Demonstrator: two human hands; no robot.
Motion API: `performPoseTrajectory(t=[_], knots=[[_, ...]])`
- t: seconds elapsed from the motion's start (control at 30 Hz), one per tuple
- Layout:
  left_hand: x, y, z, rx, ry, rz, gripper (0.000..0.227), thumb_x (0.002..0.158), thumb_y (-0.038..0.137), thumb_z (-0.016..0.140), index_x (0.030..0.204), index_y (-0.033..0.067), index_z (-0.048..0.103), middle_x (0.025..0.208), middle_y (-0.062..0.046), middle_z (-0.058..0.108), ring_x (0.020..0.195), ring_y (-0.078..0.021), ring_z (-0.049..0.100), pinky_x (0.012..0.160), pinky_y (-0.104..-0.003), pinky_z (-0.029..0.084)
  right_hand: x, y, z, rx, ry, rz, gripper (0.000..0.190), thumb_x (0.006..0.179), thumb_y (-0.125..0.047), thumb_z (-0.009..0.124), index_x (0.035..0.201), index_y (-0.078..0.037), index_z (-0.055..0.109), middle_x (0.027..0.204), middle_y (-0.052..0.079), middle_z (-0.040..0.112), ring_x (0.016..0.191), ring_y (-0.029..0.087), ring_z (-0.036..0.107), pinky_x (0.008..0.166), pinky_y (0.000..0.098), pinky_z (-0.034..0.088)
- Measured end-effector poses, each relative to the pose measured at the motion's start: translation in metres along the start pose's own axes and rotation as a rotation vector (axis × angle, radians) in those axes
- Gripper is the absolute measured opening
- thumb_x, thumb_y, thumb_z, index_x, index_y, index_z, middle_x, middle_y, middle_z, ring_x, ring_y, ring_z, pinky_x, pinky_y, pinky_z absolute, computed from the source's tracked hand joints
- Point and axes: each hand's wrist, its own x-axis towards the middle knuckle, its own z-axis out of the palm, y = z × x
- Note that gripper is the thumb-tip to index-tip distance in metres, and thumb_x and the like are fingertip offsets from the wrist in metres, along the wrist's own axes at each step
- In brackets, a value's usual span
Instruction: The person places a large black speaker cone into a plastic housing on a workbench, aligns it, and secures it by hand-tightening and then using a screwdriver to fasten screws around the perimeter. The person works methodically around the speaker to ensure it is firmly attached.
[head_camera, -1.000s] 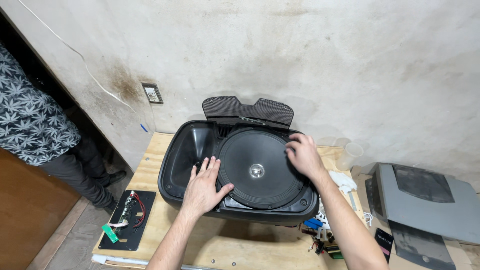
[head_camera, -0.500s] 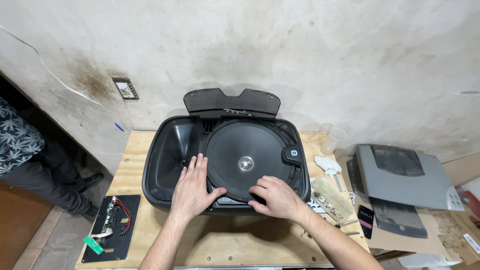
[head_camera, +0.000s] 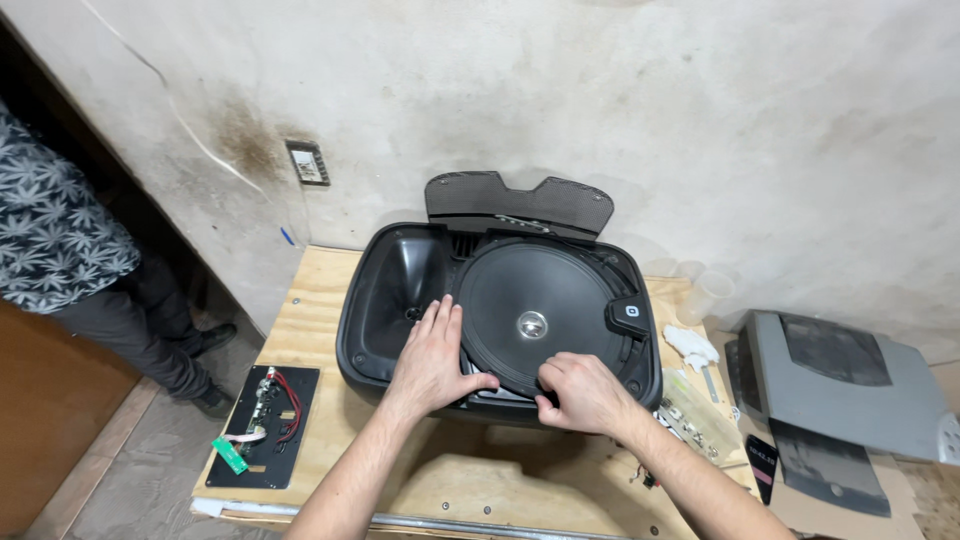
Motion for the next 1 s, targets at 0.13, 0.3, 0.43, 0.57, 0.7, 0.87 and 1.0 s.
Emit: performPoseTrajectory(t=[0.13, 0.3, 0.43, 0.57, 0.7, 0.87, 1.0], knots=[[0.005, 0.002, 0.003, 0.01, 0.038, -0.033, 0.15, 0.069, 0.107, 0.064, 0.167, -0.0033, 0.044, 0.18, -0.023, 0.037, 0.166, -0.0408, 0.037, 0.126, -0.06, 0.047, 0.002, -0.012, -0.027, -0.029, -0.084, 0.045, 0.031, 0.093, -0.046, 0.077, 0.09, -0.016, 0.067, 0.076, 0.006, 0.063, 0.082, 0.029, 0.074, 0.069, 0.0434, 0.063], [0.006, 0.004, 0.007, 0.024, 0.042, -0.034, 0.152, 0.065, 0.11, 0.059, 0.166, -0.0031, 0.047, 0.178, -0.02, 0.041, 0.164, -0.0396, 0.04, 0.123, -0.061, 0.051, -0.002, -0.022, -0.028, -0.144, -0.118, 0.033, 0.025, 0.103, -0.038, 0.074, 0.099, -0.014, 0.07, 0.085, 0.005, 0.065, 0.091, 0.026, 0.074, 0.076, 0.0384, 0.064], [0.004, 0.003, 0.002, 0.011, 0.056, -0.013, 0.149, 0.066, 0.108, 0.064, 0.165, -0.0025, 0.05, 0.176, -0.019, 0.046, 0.163, -0.0384, 0.044, 0.122, -0.059, 0.053, -0.002, -0.015, -0.006, -0.238, -0.089, -0.029, 0.021, 0.103, -0.032, 0.075, 0.099, -0.011, 0.07, 0.085, 0.005, 0.064, 0.089, 0.026, 0.073, 0.075, 0.0371, 0.064], [-0.002, 0.004, 0.005, -0.008, 0.1, -0.015, 0.141, 0.07, 0.106, 0.066, 0.163, 0.0009, 0.052, 0.174, -0.02, 0.05, 0.163, -0.0405, 0.044, 0.123, -0.062, 0.051, -0.003, -0.009, 0.005, -0.303, 0.017, -0.19, 0.026, 0.098, -0.033, 0.072, 0.087, -0.011, 0.062, 0.076, 0.006, 0.056, 0.079, 0.026, 0.068, 0.069, 0.0365, 0.062], [-0.001, 0.0, 0.014, 0.0, 0.105, -0.02, 0.135, 0.074, 0.106, 0.062, 0.162, 0.0048, 0.053, 0.176, -0.019, 0.05, 0.165, -0.0405, 0.043, 0.124, -0.062, 0.049, -0.003, -0.008, 0.012, -0.286, 0.095, -0.221, 0.028, 0.097, -0.033, 0.07, 0.084, -0.011, 0.06, 0.074, 0.006, 0.052, 0.076, 0.026, 0.066, 0.066, 0.0364, 0.061], [0.001, -0.001, 0.009, 0.005, 0.11, -0.018, 0.132, 0.076, 0.107, 0.059, 0.162, 0.0071, 0.054, 0.176, -0.017, 0.051, 0.164, -0.0399, 0.045, 0.122, -0.062, 0.05, 0.001, -0.005, 0.019, -0.296, 0.145, -0.231, 0.03, 0.099, -0.033, 0.068, 0.083, -0.01, 0.059, 0.073, 0.008, 0.051, 0.075, 0.027, 0.066, 0.066, 0.0367, 0.061], [0.006, 0.005, 0.013, 0.069, 0.091, -0.009, 0.123, 0.084, 0.106, 0.046, 0.159, 0.0091, 0.058, 0.176, -0.014, 0.052, 0.165, -0.0413, 0.043, 0.122, -0.064, 0.049, -0.004, 0.011, 0.025, -0.225, 0.129, -0.193, 0.023, 0.096, -0.026, 0.068, 0.081, -0.011, 0.06, 0.071, 0.005, 0.053, 0.071, 0.027, 0.067, 0.064, 0.0359, 0.061]])
